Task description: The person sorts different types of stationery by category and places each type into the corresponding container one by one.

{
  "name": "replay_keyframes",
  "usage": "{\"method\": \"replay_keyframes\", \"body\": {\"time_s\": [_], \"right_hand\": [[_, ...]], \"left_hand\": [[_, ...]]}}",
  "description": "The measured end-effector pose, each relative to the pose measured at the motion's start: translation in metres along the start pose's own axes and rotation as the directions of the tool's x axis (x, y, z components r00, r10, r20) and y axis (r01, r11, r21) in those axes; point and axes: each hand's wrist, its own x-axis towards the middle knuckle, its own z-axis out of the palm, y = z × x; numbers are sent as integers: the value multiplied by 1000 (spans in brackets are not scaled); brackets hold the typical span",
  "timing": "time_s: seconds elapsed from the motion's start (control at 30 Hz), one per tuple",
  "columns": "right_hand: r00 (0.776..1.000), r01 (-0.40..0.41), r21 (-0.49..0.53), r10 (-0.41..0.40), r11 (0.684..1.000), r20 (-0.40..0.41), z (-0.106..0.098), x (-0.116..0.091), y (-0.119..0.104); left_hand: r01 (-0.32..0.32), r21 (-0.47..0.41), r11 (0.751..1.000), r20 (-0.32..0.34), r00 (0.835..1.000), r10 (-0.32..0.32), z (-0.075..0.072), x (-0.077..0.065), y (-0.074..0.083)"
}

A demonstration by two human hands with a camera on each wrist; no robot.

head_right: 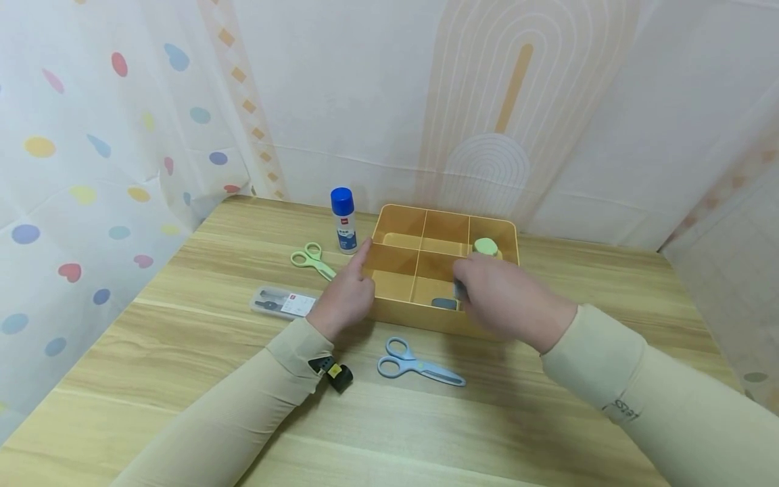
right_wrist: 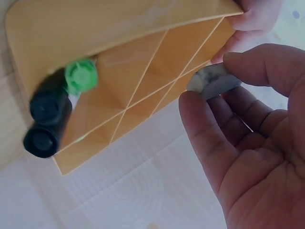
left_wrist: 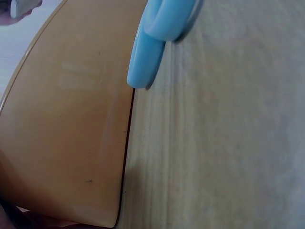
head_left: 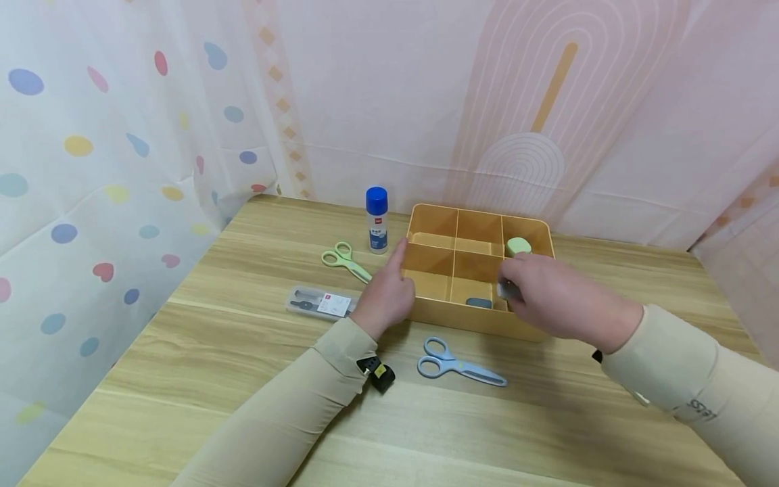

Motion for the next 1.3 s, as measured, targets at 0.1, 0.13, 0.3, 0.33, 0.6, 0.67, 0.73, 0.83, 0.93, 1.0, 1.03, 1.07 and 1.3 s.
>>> {"method": "replay_keyframes", "body": {"time_s": [0.1,0.13,0.3,0.33,0.6,0.67,0.73,0.83,0.93,1.0,1.03,1.07,1.3], "right_hand": [[999,-20,10,19,1000,31,-3,8,1],[999,-27,17,26,999,44,-3,11,1],[994,-45,29,42,999,103,-4,24,3],[992,-53,32,49,998,118,-4,26,3],[978,-50,18,46,999,202,4,42,11],[975,-47,18,42,999,219,7,45,12],[969,-54,14,49,998,243,10,48,13],[961,-64,-1,62,998,271,13,52,15],[956,-72,-17,74,997,284,15,55,16],[955,-68,-23,72,997,288,15,57,16],[954,-67,-26,72,997,292,16,58,15],[952,-69,-21,72,997,297,16,59,15],[940,-60,-33,68,998,335,26,66,15]], "left_hand": [[8,-4,1000,2,1000,-8,0,0,1],[10,-5,1000,0,1000,-10,0,0,1],[6,-11,1000,-3,1000,-6,2,-1,2],[6,-11,1000,-3,1000,-6,2,-1,2],[9,-16,1000,4,1000,-9,3,-2,4],[6,-15,1000,4,1000,-6,3,-2,4],[3,-13,1000,4,1000,-3,3,-2,4],[0,-5,1000,3,1000,0,3,-2,4],[-2,-3,1000,3,1000,2,3,-2,4],[0,-2,1000,3,1000,0,3,-1,4],[1,-2,1000,4,1000,-1,3,-1,4],[2,-3,1000,4,1000,-2,3,-1,4],[6,-21,1000,9,1000,-6,4,-2,4]]}}
